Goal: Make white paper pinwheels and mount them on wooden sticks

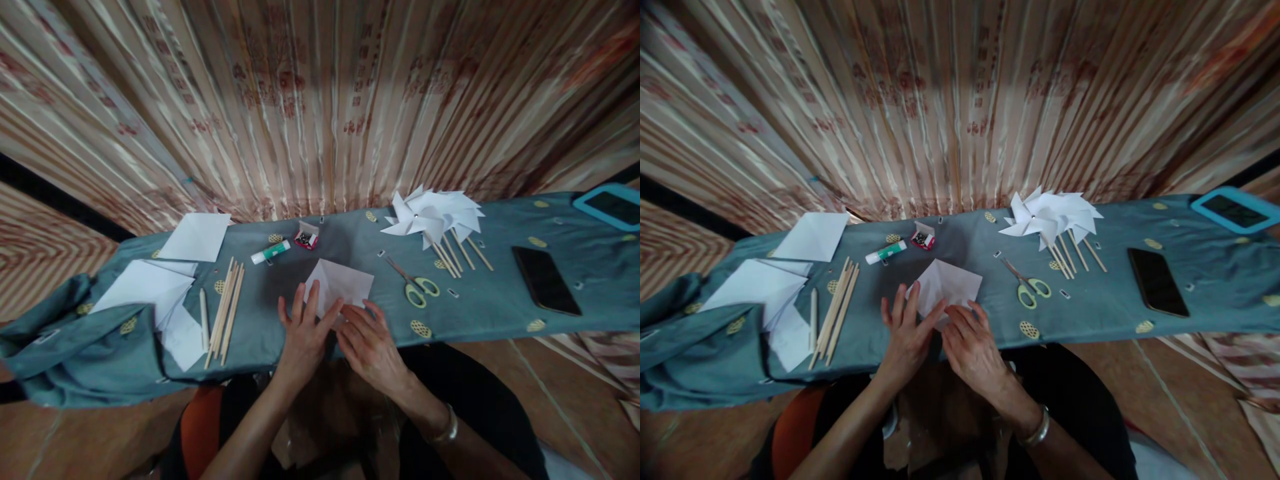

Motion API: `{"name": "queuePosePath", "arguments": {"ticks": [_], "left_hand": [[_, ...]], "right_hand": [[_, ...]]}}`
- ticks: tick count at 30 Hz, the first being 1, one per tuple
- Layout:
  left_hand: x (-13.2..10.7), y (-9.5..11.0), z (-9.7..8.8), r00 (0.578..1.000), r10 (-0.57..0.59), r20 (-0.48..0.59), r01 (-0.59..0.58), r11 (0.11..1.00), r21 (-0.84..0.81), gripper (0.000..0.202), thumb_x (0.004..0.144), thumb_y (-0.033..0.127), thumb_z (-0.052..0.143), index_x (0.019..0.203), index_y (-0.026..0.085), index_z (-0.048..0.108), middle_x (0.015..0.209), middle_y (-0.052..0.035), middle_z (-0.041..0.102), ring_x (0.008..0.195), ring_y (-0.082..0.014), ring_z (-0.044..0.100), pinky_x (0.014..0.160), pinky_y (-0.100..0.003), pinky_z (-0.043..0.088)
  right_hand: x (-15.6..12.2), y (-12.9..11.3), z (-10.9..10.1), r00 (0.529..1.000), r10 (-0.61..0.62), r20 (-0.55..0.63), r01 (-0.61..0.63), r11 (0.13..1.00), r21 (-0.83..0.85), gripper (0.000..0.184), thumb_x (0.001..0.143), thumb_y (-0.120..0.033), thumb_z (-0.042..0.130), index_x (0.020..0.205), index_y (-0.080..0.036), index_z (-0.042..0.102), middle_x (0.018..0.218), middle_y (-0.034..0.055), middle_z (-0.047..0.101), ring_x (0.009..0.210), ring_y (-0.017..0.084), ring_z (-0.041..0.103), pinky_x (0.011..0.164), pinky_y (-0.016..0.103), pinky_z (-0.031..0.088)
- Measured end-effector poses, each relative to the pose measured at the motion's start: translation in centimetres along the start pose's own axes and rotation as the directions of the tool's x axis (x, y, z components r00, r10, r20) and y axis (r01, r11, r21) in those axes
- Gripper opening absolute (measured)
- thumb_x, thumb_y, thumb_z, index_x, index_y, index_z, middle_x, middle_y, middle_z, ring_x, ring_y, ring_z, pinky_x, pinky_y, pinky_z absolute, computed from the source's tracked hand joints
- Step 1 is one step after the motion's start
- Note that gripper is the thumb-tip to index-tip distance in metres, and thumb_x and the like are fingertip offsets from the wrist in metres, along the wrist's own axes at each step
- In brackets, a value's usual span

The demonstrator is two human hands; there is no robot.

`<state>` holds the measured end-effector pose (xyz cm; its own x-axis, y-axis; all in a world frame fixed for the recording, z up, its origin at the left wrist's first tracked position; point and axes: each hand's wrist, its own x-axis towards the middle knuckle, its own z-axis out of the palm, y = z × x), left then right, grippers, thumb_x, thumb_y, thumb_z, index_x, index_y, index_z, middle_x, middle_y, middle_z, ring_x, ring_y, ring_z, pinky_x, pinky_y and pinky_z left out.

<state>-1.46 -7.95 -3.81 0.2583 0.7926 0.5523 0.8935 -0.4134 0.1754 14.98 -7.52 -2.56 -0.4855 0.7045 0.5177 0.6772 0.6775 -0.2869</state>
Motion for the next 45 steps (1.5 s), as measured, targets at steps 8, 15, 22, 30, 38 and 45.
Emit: {"name": "queuePosePath", "arguments": {"ticks": [8, 15, 22, 30, 38, 45], "left_hand": [[0.3, -2.4, -0.5, 0.996, -0.021, 0.087, 0.027, 0.997, -0.071, 0.019, 0.086, 0.014, 0.062, 0.094, 0.028, 0.072, 0.12, -0.0039, 0.07, 0.132, -0.0307, 0.048, 0.113, -0.066, -0.008], [-1.4, -2.8, -1.0, 0.993, 0.028, 0.114, -0.009, 0.986, -0.169, 0.025, 0.088, 0.013, 0.058, 0.102, 0.029, 0.071, 0.109, -0.0044, 0.074, 0.125, -0.0307, 0.055, 0.111, -0.071, -0.003], [-3.1, -2.7, -2.0, 0.987, 0.058, 0.153, -0.011, 0.956, -0.293, 0.024, 0.093, 0.018, 0.053, 0.107, 0.027, 0.069, 0.099, -0.0036, 0.076, 0.122, -0.0255, 0.058, 0.114, -0.065, 0.0], [-3.5, -2.9, -2.4, 0.976, -0.093, 0.197, 0.157, 0.929, -0.336, 0.019, 0.094, 0.023, 0.053, 0.102, 0.025, 0.07, 0.088, -0.0017, 0.074, 0.097, -0.019, 0.064, 0.113, -0.056, 0.02], [-3.4, -3.5, -1.3, 0.922, -0.301, 0.243, 0.373, 0.859, -0.35, 0.028, 0.091, 0.03, 0.057, 0.117, 0.021, 0.063, 0.089, -0.0036, 0.073, 0.087, -0.0198, 0.065, 0.106, -0.055, 0.033], [-3.1, -3.5, -1.1, 0.902, -0.361, 0.238, 0.423, 0.852, -0.309, 0.036, 0.089, 0.03, 0.061, 0.123, 0.019, 0.059, 0.08, -0.0007, 0.066, 0.083, -0.0187, 0.062, 0.105, -0.052, 0.035]], "right_hand": [[-0.6, 2.5, -0.7, 0.96, 0.081, 0.267, -0.081, 0.997, -0.012, 0.08, 0.071, -0.047, 0.077, 0.138, -0.015, 0.046, 0.149, 0.0212, 0.042, 0.138, 0.038, 0.036, 0.109, 0.06, 0.029], [-1.4, 4.4, -1.4, 0.958, 0.069, 0.279, -0.071, 0.997, -0.002, 0.056, 0.087, -0.033, 0.06, 0.139, -0.02, 0.047, 0.153, 0.0147, 0.039, 0.142, 0.031, 0.032, 0.114, 0.055, 0.025], [-2.1, 5.0, -1.7, 0.972, 0.047, 0.232, -0.073, 0.992, 0.107, 0.027, 0.097, -0.022, 0.044, 0.102, -0.021, 0.07, 0.12, 0.0092, 0.069, 0.114, 0.025, 0.059, 0.097, 0.046, 0.046], [-1.8, 4.7, -1.7, 0.944, 0.181, 0.276, -0.271, 0.901, 0.338, 0.022, 0.096, -0.029, 0.049, 0.092, -0.023, 0.07, 0.095, 0.0046, 0.073, 0.092, 0.021, 0.065, 0.086, 0.037, 0.052], [-1.4, 4.7, -0.4, 0.917, 0.348, 0.194, -0.395, 0.859, 0.325, 0.025, 0.093, -0.037, 0.055, 0.076, -0.023, 0.067, 0.084, 0.0028, 0.072, 0.084, 0.021, 0.065, 0.08, 0.036, 0.051], [-1.2, 5.3, 0.7, 0.908, 0.405, 0.105, -0.418, 0.87, 0.26, 0.031, 0.089, -0.044, 0.059, 0.066, -0.023, 0.062, 0.106, 0.0066, 0.07, 0.102, 0.025, 0.061, 0.089, 0.041, 0.048]]}}
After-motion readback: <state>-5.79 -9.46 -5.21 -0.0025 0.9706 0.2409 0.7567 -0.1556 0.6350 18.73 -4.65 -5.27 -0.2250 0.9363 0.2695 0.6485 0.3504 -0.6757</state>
